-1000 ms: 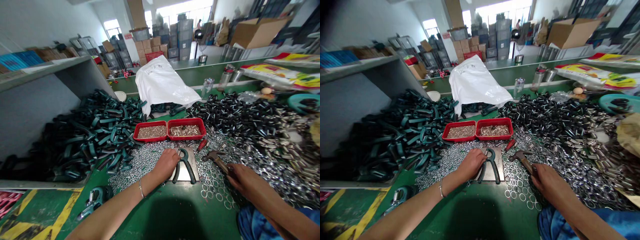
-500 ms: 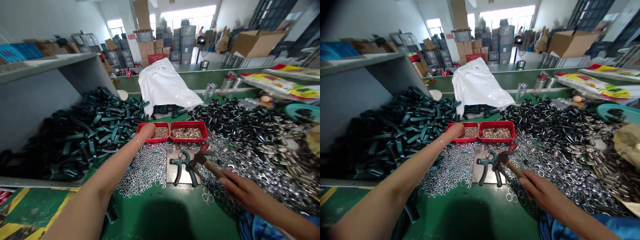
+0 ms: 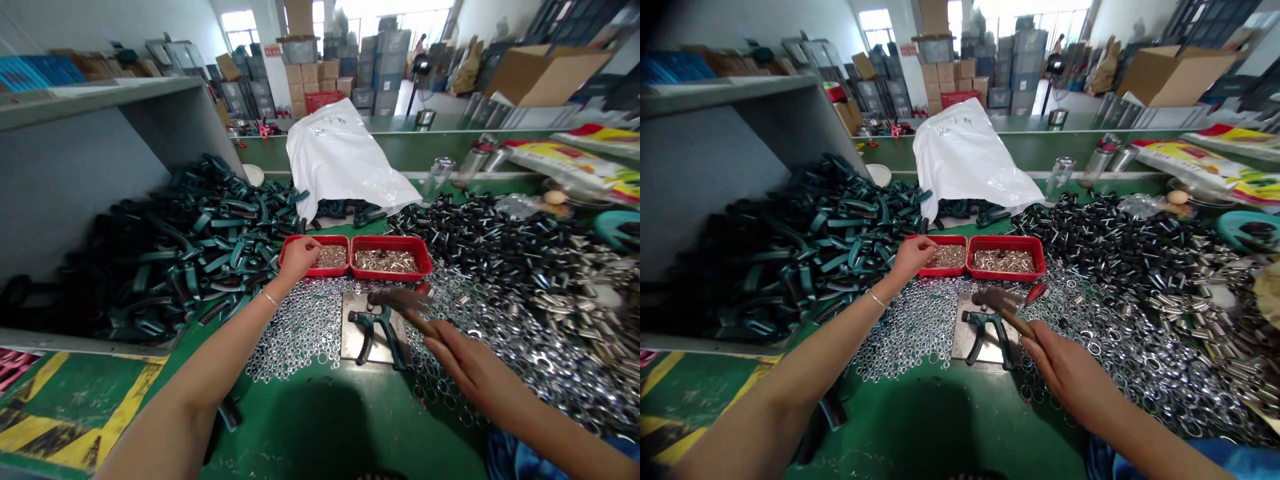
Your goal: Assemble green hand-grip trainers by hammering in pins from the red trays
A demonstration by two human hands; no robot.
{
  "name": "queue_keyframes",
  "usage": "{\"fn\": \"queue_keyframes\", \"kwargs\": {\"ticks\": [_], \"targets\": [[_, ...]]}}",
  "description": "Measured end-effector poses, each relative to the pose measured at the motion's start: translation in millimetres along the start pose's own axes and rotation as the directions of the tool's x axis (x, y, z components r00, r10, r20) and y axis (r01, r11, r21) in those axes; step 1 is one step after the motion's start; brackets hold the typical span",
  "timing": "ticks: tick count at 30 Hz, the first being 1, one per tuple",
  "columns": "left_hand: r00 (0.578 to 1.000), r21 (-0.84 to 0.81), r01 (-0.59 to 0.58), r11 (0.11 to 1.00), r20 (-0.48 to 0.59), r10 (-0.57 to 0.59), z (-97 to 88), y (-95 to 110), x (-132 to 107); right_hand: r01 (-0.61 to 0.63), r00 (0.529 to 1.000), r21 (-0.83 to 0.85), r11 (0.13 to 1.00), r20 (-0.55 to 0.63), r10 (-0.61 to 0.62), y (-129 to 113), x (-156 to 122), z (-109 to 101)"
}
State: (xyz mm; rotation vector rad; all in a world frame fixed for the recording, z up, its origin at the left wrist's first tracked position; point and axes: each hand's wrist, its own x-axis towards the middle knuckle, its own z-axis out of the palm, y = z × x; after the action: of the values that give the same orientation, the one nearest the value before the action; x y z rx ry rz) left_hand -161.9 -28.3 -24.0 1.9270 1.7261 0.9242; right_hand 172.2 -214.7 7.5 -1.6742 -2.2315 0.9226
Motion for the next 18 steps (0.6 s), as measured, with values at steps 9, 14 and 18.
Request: {"fn": "queue_keyframes", "kwargs": {"ticks": [9, 14, 18], "targets": [[0.908, -0.452, 0.080, 0.888, 0.402, 0.123, 48.0, 54.6, -84.3, -0.148, 0.988, 0.452, 0.880, 0.031, 0.151, 27.8, -0.2, 27.2], [0.908, -0.430, 0.057, 0.901, 0.397, 0.132, 67.2, 62.6, -88.1, -0.231, 0.950, 0.664, 0.712, -0.004, 0.311, 25.0, -15.7, 45.9], [0.897, -0.314, 0.049, 0.948, 0.431, 0.097, 72.9, 69.6, -75.3, -0.229, 0.950, 0.713, 0.663, 0.015, 0.312, 26.4, -19.5, 43.3]]}}
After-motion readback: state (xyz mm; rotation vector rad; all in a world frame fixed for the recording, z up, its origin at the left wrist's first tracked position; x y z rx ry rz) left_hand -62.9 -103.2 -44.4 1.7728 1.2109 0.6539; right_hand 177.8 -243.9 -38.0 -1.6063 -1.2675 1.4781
